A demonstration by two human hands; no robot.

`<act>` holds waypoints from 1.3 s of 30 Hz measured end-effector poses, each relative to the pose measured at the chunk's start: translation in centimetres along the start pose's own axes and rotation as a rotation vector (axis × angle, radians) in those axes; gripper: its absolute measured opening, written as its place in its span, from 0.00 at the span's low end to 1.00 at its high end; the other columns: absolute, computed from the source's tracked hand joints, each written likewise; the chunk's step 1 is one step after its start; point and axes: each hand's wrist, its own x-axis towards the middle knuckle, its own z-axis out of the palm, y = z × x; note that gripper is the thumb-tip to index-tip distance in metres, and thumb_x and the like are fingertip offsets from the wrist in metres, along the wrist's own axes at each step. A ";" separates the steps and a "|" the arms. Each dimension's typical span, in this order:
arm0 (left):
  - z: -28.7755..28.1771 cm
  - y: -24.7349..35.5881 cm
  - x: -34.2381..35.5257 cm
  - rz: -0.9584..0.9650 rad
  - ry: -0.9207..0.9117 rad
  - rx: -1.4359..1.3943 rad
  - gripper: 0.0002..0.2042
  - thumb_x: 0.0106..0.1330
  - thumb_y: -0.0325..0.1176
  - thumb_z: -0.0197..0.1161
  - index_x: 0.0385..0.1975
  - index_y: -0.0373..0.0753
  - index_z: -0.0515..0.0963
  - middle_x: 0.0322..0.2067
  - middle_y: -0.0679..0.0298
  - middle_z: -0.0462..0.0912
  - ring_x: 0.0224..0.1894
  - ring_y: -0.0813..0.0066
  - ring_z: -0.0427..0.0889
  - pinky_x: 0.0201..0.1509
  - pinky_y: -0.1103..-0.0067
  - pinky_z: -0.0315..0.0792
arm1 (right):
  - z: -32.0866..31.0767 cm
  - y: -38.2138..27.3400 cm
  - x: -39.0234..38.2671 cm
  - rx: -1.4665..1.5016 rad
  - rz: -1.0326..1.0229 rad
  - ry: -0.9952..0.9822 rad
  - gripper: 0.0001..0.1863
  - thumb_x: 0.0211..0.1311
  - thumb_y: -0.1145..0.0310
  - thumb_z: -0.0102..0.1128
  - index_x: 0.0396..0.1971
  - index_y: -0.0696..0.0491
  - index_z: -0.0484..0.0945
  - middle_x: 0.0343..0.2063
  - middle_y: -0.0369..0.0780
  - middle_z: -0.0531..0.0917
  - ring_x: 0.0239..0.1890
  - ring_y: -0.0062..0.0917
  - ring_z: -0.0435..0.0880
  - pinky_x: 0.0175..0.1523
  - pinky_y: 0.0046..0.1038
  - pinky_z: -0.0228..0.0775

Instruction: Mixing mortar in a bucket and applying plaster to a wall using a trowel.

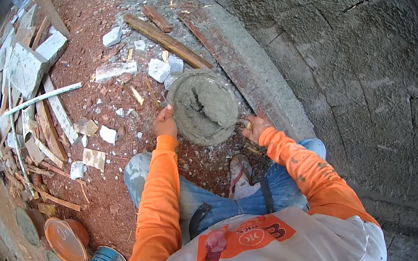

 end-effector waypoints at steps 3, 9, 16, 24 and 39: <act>0.9 0.8 -0.3 -0.051 -0.058 -0.048 0.19 0.61 0.43 0.55 0.40 0.32 0.76 0.34 0.64 0.79 0.37 0.80 0.73 0.46 0.82 0.65 | 1.9 3.0 1.6 -0.004 0.045 -0.002 0.21 0.45 0.57 0.56 0.41 0.49 0.74 0.30 0.46 0.80 0.36 0.39 0.78 0.45 0.38 0.67; 0.9 0.3 0.3 -0.027 0.014 0.066 0.17 0.61 0.42 0.55 0.38 0.32 0.77 0.33 0.63 0.80 0.36 0.78 0.73 0.44 0.80 0.67 | -4.4 -3.0 -0.1 0.017 0.110 0.167 0.20 0.44 0.56 0.58 0.38 0.49 0.74 0.30 0.46 0.80 0.35 0.41 0.79 0.41 0.38 0.69; -6.0 -12.1 4.6 0.081 -0.149 -0.367 0.18 0.63 0.41 0.51 0.41 0.30 0.75 0.36 0.62 0.79 0.38 0.76 0.74 0.45 0.80 0.67 | -11.3 -2.8 1.0 0.638 -0.513 -0.565 0.16 0.48 0.62 0.62 0.36 0.53 0.74 0.26 0.41 0.80 0.30 0.31 0.80 0.35 0.30 0.70; -2.6 -2.7 1.2 -0.134 -0.025 -0.058 0.20 0.62 0.45 0.53 0.42 0.32 0.75 0.37 0.62 0.79 0.38 0.79 0.73 0.46 0.82 0.66 | -17.5 19.3 1.6 0.870 -0.038 1.077 0.09 0.57 0.68 0.53 0.36 0.56 0.72 0.15 0.32 0.73 0.12 0.13 0.67 0.17 0.16 0.60; 1.8 0.6 0.1 0.081 -0.023 -0.019 0.17 0.59 0.42 0.57 0.37 0.32 0.77 0.33 0.60 0.81 0.35 0.75 0.77 0.44 0.79 0.68 | -5.6 -0.6 5.9 -0.503 -0.187 0.229 0.12 0.54 0.69 0.43 0.39 0.54 0.67 0.36 0.50 0.75 0.38 0.42 0.77 0.40 0.39 0.71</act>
